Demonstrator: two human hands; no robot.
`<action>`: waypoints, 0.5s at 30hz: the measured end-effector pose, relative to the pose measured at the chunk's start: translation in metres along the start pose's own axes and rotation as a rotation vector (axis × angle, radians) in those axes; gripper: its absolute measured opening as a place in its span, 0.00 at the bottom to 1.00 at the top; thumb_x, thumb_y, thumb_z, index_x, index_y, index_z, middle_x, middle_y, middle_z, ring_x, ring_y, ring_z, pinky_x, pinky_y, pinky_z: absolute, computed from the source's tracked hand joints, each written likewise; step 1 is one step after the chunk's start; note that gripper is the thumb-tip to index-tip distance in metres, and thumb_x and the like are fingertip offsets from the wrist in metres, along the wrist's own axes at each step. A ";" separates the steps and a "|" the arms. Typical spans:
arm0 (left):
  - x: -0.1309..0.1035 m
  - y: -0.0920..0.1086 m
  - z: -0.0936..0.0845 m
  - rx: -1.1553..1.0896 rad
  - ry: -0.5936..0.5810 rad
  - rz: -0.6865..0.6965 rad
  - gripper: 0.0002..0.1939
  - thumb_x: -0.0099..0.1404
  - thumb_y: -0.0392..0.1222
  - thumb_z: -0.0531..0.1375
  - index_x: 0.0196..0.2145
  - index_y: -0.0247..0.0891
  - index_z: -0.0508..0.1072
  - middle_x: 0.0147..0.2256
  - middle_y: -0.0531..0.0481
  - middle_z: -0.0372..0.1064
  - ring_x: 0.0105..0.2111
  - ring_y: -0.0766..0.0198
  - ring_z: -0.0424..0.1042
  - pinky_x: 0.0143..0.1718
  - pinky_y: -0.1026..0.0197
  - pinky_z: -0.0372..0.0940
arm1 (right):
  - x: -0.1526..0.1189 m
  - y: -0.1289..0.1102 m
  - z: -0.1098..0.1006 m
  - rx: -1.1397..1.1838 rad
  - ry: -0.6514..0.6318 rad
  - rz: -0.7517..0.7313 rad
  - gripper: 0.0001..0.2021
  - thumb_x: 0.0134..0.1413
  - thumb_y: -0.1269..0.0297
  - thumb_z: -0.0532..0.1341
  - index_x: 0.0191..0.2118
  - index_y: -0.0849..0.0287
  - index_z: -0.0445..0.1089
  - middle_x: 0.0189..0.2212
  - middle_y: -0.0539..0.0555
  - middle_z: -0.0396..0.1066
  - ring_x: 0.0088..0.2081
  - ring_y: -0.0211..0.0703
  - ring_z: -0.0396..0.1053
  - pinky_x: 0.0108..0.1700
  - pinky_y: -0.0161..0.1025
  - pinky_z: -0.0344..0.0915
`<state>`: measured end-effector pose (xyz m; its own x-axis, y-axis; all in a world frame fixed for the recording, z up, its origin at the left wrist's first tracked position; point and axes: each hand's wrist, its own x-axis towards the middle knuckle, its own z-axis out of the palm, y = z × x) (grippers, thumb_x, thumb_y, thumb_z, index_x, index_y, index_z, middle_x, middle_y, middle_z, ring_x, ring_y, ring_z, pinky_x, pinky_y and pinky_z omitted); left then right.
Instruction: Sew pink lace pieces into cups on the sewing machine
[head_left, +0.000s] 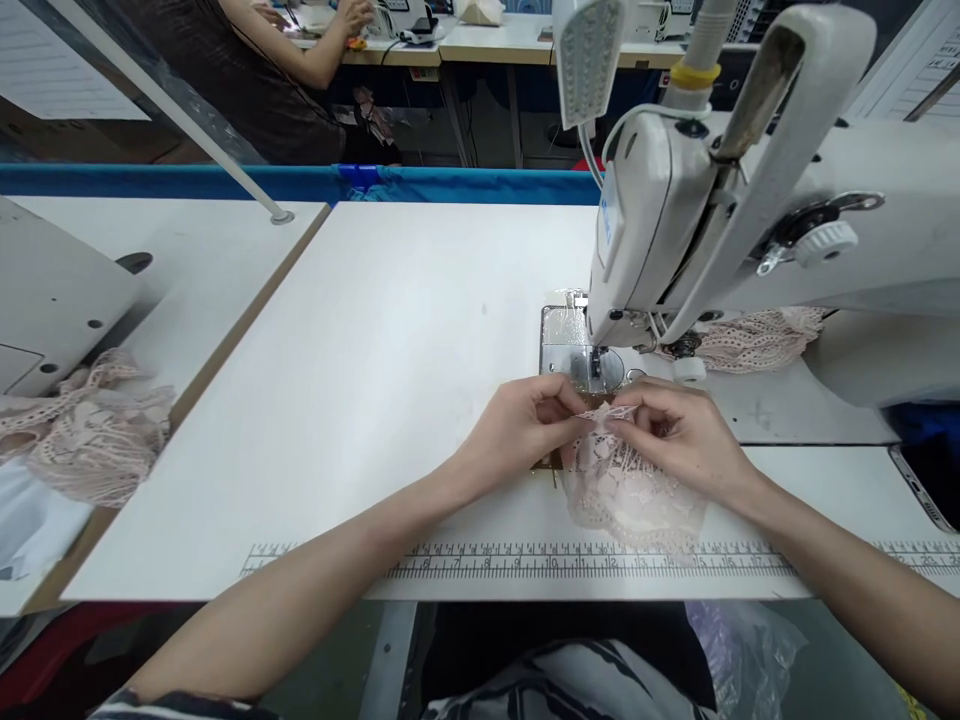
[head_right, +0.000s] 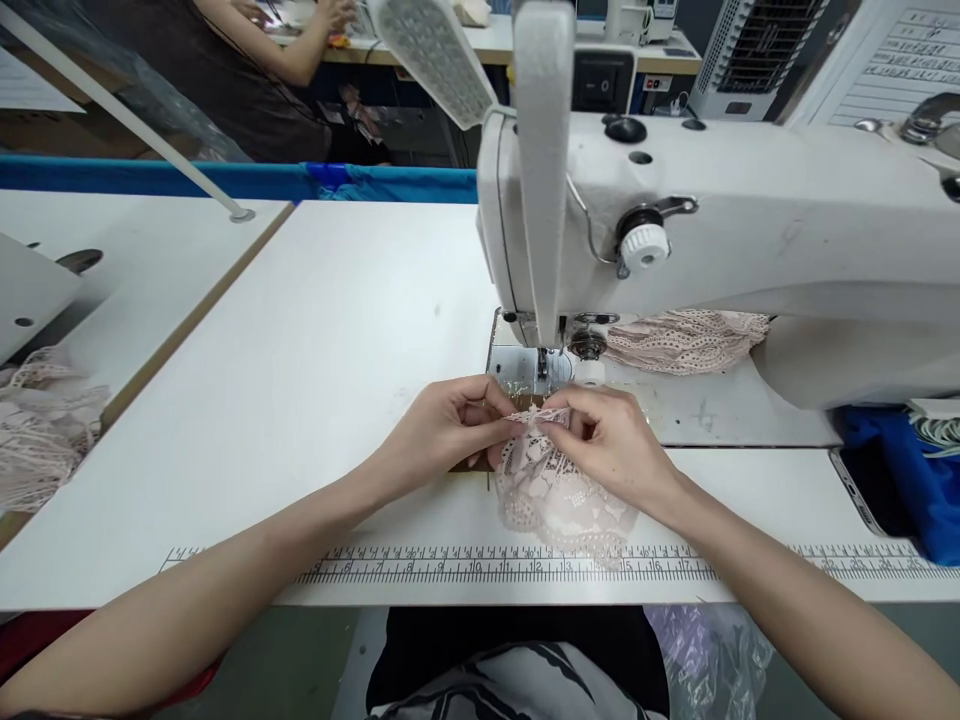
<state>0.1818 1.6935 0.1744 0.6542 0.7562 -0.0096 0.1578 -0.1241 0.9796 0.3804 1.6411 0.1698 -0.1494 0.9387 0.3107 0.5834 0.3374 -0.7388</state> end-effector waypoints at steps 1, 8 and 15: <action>0.000 0.000 0.001 -0.011 0.005 0.008 0.07 0.64 0.41 0.61 0.31 0.36 0.68 0.23 0.53 0.71 0.22 0.68 0.70 0.23 0.66 0.66 | 0.000 0.000 0.000 -0.006 0.021 -0.011 0.06 0.55 0.64 0.64 0.38 0.57 0.74 0.19 0.45 0.66 0.19 0.32 0.61 0.22 0.32 0.63; 0.000 -0.014 0.006 0.660 0.303 0.632 0.04 0.64 0.33 0.59 0.32 0.36 0.67 0.27 0.55 0.68 0.24 0.72 0.66 0.22 0.69 0.61 | -0.006 0.006 0.001 -0.149 0.069 -0.261 0.07 0.59 0.70 0.59 0.43 0.60 0.70 0.33 0.53 0.76 0.28 0.36 0.72 0.26 0.33 0.70; 0.002 -0.020 0.006 0.847 0.383 0.772 0.04 0.67 0.31 0.54 0.34 0.37 0.64 0.26 0.56 0.66 0.21 0.73 0.62 0.20 0.69 0.58 | -0.009 0.012 0.003 -0.282 0.084 -0.432 0.12 0.60 0.72 0.58 0.50 0.60 0.63 0.30 0.50 0.75 0.21 0.31 0.68 0.22 0.30 0.66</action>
<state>0.1845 1.6938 0.1540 0.5506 0.4207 0.7210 0.3506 -0.9004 0.2576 0.3859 1.6371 0.1566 -0.3662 0.7050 0.6074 0.6766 0.6498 -0.3463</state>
